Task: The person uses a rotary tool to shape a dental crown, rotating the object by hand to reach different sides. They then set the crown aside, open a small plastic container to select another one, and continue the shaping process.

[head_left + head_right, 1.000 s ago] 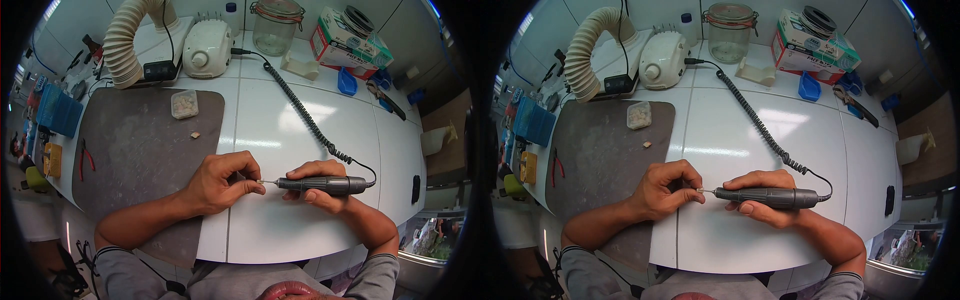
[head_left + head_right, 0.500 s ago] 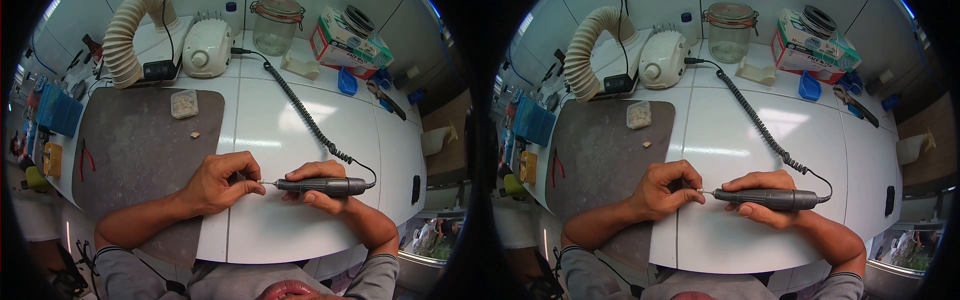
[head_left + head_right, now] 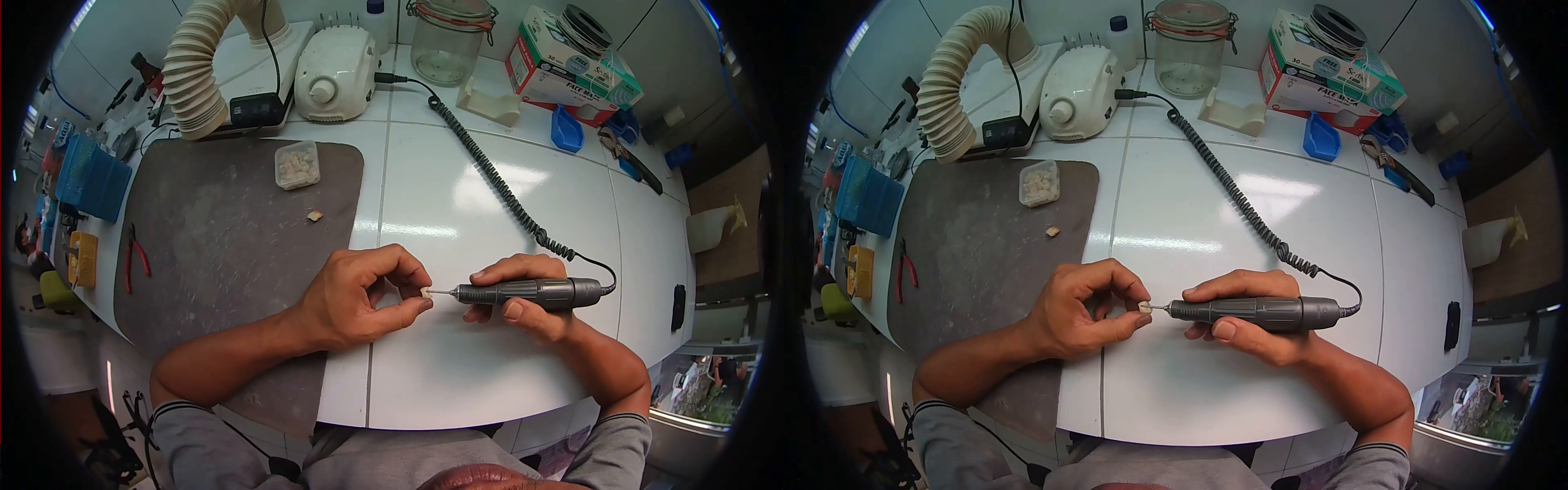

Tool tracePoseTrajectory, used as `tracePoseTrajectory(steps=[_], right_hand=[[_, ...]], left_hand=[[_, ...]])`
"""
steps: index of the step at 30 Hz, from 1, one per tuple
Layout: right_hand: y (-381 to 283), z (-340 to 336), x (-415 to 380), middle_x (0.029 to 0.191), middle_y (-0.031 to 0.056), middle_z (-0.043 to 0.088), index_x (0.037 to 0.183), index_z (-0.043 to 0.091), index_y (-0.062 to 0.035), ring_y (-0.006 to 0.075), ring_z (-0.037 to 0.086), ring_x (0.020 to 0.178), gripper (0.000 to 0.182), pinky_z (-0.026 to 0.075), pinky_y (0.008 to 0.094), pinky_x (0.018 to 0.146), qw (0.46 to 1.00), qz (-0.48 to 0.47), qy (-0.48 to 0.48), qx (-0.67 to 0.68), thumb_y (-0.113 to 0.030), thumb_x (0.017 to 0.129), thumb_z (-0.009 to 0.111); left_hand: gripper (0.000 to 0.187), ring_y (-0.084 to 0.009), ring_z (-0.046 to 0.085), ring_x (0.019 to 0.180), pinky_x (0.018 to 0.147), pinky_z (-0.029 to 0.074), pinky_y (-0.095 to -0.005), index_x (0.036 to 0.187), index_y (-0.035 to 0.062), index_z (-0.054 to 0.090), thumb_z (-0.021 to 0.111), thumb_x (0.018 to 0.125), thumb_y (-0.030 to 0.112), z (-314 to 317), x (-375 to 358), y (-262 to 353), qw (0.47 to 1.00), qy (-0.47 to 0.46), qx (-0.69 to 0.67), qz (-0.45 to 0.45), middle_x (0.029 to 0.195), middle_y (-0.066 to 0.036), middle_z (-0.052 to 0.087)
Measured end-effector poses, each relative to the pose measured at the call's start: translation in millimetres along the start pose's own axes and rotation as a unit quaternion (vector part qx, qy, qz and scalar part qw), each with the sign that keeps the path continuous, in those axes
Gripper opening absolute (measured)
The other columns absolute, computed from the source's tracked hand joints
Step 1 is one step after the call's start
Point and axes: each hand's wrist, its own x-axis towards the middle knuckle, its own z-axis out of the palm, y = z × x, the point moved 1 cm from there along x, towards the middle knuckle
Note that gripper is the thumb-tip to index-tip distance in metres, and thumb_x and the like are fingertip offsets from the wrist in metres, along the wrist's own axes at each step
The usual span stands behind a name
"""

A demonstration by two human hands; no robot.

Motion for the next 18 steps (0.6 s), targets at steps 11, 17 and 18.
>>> tracePoseTrajectory(steps=[11, 17, 18], right_hand=[[0.6, 2.1, 1.5, 0.108, 0.0226, 0.077, 0.122, 0.069, 0.0080, 0.0273, 0.080, 0.091, 0.038, 0.064, 0.0348, 0.084, 0.998, -0.009, -0.013, -0.068, -0.016, 0.093, 0.072], [-2.6, 3.7, 3.0, 0.106, 0.0216, 0.078, 0.120, 0.069, 0.0066, 0.0265, 0.080, 0.090, 0.036, 0.064, 0.0346, 0.084, 0.996, -0.008, -0.017, -0.086, -0.015, 0.092, 0.072], [-3.2, 4.0, 3.6, 0.106, 0.0212, 0.078, 0.121, 0.069, 0.0063, 0.0263, 0.080, 0.090, 0.036, 0.064, 0.0344, 0.084, 0.995, -0.009, -0.020, -0.094, -0.015, 0.092, 0.073]], left_hand=[[0.021, -0.0115, 0.072, 0.074, 0.056, 0.051, -0.0244, 0.102, 0.0012, 0.070, 0.079, 0.086, 0.011, -1.9, 0.5, 2.8, 1.000, -0.022, 0.013, 0.014, 0.085, -0.006, 0.076], [0.021, -0.0059, 0.063, 0.064, 0.053, 0.044, -0.0219, 0.099, 0.0027, 0.070, 0.079, 0.081, 0.007, -0.3, 0.5, 0.7, 0.999, -0.014, 0.012, 0.035, 0.083, -0.002, 0.075], [0.020, -0.0067, 0.064, 0.064, 0.053, 0.045, -0.0224, 0.099, 0.0028, 0.070, 0.079, 0.081, 0.006, -0.7, 0.5, 0.6, 0.999, -0.017, 0.015, 0.033, 0.083, -0.003, 0.075]])
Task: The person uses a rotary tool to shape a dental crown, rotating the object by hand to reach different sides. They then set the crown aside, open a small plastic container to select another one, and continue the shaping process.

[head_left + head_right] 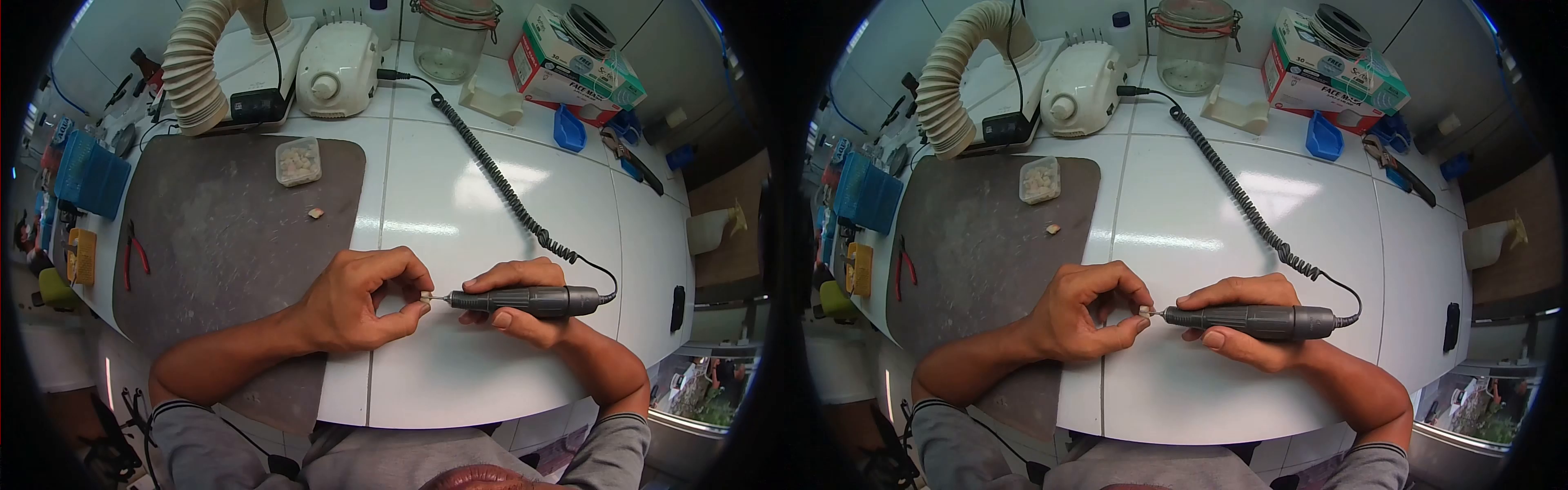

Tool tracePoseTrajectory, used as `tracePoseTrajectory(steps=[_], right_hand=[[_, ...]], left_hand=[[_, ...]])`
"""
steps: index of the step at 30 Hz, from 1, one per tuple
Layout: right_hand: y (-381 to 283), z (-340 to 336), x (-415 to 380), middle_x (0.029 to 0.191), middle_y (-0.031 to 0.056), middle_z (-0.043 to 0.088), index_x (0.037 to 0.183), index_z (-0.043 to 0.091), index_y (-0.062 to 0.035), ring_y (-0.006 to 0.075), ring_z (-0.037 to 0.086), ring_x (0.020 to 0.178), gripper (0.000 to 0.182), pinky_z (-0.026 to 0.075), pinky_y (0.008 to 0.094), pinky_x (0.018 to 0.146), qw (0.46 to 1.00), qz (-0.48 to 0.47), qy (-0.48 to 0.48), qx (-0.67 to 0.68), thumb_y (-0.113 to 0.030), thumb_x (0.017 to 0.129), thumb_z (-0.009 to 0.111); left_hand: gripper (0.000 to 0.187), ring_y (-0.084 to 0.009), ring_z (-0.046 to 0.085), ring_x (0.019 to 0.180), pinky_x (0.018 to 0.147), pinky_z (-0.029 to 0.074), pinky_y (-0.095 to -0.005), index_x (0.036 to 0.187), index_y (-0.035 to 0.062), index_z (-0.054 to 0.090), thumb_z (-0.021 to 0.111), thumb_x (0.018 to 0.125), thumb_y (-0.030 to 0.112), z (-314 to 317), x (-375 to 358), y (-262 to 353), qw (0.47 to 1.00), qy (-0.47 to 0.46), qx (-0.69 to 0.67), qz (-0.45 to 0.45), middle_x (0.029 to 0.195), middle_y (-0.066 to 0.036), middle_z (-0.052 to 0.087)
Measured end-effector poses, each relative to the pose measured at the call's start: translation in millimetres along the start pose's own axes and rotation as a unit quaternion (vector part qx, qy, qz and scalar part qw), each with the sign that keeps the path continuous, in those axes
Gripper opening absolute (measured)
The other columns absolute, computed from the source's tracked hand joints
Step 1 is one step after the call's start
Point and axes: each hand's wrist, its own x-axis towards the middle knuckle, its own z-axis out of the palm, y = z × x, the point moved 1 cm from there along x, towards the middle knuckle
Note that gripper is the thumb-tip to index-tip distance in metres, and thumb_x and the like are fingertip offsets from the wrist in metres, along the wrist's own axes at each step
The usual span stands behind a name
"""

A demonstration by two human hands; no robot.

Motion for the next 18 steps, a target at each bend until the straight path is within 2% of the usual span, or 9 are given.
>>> tracePoseTrajectory(steps=[12, 18], right_hand=[[-2.0, -0.6, 0.7, 0.104, 0.0195, 0.079, 0.120, 0.071, 0.0043, 0.0257, 0.080, 0.091, 0.035, 0.064, 0.0337, 0.084, 0.999, -0.014, -0.018, -0.028, -0.015, 0.092, 0.074], [1.6, 1.4, -1.4, 0.105, 0.0198, 0.078, 0.122, 0.070, 0.0053, 0.0263, 0.080, 0.090, 0.037, 0.064, 0.0343, 0.084, 1.000, -0.008, 0.007, -0.010, -0.016, 0.092, 0.074]], left_hand=[[0.016, -0.0102, 0.065, 0.067, 0.057, 0.048, -0.0252, 0.097, 0.0048, 0.071, 0.077, 0.082, 0.004, -1.5, 1.7, -2.7, 1.000, -0.003, 0.003, 0.017, 0.085, -0.003, 0.072], [0.016, -0.0097, 0.064, 0.067, 0.057, 0.049, -0.0249, 0.097, 0.0029, 0.070, 0.078, 0.082, 0.004, -2.0, 0.9, 0.3, 1.000, -0.004, -0.005, -0.007, 0.083, -0.004, 0.072]])
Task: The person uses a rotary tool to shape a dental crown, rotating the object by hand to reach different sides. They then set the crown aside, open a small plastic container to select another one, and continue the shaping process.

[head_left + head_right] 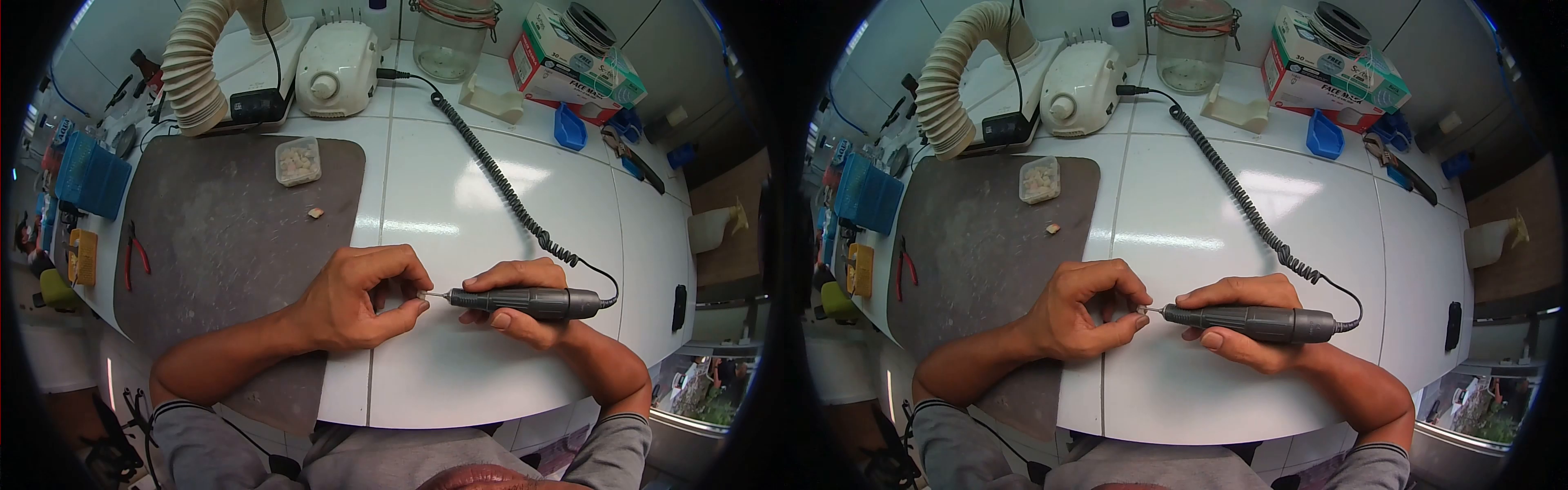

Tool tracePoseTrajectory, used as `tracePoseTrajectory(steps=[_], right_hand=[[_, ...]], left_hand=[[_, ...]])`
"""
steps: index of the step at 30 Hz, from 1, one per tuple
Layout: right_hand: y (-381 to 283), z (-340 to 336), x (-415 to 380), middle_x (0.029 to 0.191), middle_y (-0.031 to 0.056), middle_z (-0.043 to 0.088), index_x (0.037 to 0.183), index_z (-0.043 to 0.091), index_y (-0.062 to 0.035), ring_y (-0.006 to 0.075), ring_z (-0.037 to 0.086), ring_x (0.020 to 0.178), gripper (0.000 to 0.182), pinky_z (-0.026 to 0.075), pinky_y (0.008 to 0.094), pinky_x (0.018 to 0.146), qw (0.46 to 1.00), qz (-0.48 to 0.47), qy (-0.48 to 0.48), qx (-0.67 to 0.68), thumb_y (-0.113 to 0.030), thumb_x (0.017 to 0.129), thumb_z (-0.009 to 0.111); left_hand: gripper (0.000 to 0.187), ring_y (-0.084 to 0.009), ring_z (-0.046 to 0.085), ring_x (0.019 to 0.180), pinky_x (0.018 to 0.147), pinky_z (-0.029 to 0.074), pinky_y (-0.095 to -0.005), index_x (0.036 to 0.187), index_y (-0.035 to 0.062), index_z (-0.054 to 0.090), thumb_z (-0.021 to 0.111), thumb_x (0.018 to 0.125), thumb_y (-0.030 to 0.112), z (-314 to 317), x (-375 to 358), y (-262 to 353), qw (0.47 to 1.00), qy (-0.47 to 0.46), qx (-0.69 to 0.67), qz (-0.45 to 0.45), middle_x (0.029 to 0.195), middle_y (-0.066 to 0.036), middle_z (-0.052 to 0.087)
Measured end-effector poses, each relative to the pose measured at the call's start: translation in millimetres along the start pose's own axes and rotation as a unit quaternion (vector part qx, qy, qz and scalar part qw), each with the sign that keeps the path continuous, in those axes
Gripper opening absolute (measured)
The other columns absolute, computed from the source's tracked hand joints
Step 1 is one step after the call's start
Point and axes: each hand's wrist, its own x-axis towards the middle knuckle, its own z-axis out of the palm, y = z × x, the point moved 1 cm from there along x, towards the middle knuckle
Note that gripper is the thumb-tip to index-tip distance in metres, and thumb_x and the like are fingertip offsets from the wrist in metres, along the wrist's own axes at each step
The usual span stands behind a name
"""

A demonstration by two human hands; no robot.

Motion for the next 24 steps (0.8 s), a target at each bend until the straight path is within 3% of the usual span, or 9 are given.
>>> tracePoseTrajectory(steps=[8, 11, 14, 24], right_hand=[[1.1, -0.4, -0.5, 0.107, 0.0201, 0.078, 0.122, 0.069, 0.0056, 0.0258, 0.080, 0.090, 0.037, 0.065, 0.0345, 0.083, 1.000, -0.016, -0.009, -0.003, -0.016, 0.093, 0.074], [2.0, 2.1, -0.4, 0.106, 0.0197, 0.078, 0.122, 0.069, 0.0053, 0.0254, 0.080, 0.090, 0.036, 0.064, 0.0340, 0.082, 0.999, -0.036, -0.006, -0.011, -0.016, 0.092, 0.074], [1.2, 3.7, -2.0, 0.106, 0.0189, 0.079, 0.122, 0.070, 0.0046, 0.0246, 0.080, 0.089, 0.036, 0.064, 0.0333, 0.082, 0.998, -0.048, -0.005, -0.037, -0.016, 0.092, 0.074], [3.4, 3.5, -2.3, 0.106, 0.0181, 0.079, 0.123, 0.070, 0.0034, 0.0238, 0.080, 0.088, 0.037, 0.064, 0.0325, 0.081, 0.997, -0.059, -0.006, -0.055, -0.016, 0.092, 0.075]], left_hand=[[0.015, -0.0108, 0.068, 0.069, 0.058, 0.051, -0.0254, 0.097, 0.0021, 0.070, 0.076, 0.086, 0.008, 0.6, -1.4, -5.3, 0.999, -0.011, -0.028, 0.016, 0.083, -0.006, 0.074], [0.015, -0.0123, 0.075, 0.085, 0.072, 0.058, -0.0249, 0.100, -0.0026, 0.069, 0.074, 0.086, 0.000, -2.6, -1.9, -0.8, 0.998, -0.040, -0.046, -0.012, 0.093, -0.008, 0.077], [0.015, -0.0144, 0.075, 0.090, 0.080, 0.061, -0.0272, 0.102, -0.0041, 0.068, 0.073, 0.087, -0.002, -0.1, -2.6, -0.5, 0.996, -0.041, -0.075, -0.012, 0.096, -0.011, 0.077], [0.015, -0.0189, 0.075, 0.098, 0.088, 0.063, -0.0317, 0.105, -0.0048, 0.064, 0.069, 0.090, -0.006, -2.0, -1.6, -4.6, 0.987, -0.053, -0.144, -0.052, 0.102, -0.012, 0.074]])
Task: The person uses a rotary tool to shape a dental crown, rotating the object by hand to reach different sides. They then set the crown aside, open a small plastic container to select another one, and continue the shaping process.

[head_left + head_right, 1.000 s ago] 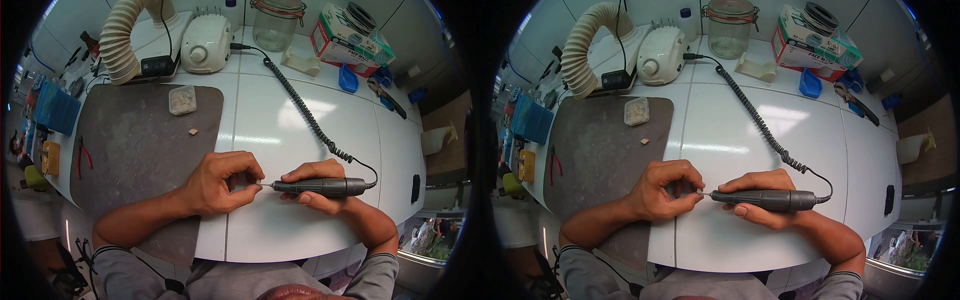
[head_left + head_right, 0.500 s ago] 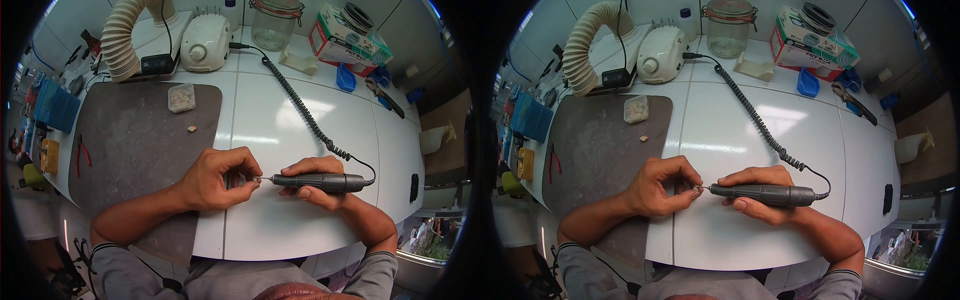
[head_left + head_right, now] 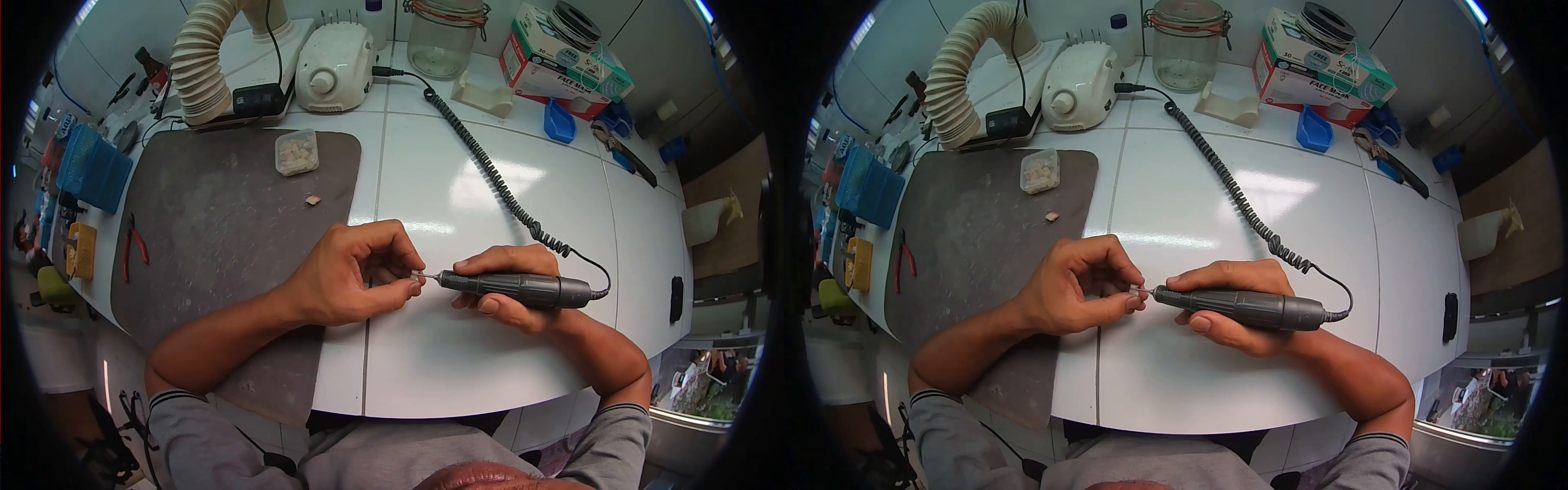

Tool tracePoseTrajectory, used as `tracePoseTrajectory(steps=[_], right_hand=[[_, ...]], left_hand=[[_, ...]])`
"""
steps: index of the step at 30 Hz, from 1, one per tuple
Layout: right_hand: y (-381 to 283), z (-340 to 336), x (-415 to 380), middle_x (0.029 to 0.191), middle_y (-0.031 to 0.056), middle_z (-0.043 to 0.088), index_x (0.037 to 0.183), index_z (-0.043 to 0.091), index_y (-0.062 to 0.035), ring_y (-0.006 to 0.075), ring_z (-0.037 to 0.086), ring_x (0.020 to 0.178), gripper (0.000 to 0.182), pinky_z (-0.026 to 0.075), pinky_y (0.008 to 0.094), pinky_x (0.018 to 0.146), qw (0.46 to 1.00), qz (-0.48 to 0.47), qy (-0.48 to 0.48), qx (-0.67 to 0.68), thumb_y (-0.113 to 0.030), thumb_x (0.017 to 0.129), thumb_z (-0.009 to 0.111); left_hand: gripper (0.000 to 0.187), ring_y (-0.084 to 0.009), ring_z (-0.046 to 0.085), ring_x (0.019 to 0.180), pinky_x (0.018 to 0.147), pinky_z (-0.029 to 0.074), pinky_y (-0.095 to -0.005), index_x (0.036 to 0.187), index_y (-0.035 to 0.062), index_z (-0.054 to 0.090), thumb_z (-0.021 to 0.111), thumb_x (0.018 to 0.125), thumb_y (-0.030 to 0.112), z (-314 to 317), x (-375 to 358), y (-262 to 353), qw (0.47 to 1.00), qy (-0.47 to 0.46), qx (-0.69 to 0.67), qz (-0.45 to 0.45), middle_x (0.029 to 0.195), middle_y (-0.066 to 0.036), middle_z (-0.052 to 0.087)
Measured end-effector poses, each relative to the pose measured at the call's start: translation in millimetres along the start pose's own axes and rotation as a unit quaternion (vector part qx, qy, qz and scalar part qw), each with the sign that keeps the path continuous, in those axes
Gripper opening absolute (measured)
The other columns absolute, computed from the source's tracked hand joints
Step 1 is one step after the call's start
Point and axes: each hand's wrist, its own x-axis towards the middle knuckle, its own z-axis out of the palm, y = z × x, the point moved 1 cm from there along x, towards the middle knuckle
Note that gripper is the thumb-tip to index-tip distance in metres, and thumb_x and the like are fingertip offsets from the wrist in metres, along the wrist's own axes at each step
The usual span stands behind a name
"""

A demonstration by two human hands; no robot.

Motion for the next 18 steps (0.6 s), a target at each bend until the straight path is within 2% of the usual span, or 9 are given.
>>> tracePoseTrajectory(steps=[18], right_hand=[[-2.4, 1.0, 0.6, 0.107, 0.0182, 0.078, 0.124, 0.070, 0.0030, 0.0237, 0.080, 0.089, 0.038, 0.064, 0.0324, 0.082, 1.000, -0.003, -0.005, -0.007, -0.017, 0.093, 0.075]], left_hand=[[0.016, -0.0194, 0.075, 0.100, 0.090, 0.065, -0.0321, 0.106, -0.0050, 0.060, 0.068, 0.092, -0.006, 0.3, -0.1, 0.6, 0.999, -0.009, -0.041, -0.020, 0.105, -0.014, 0.072]])
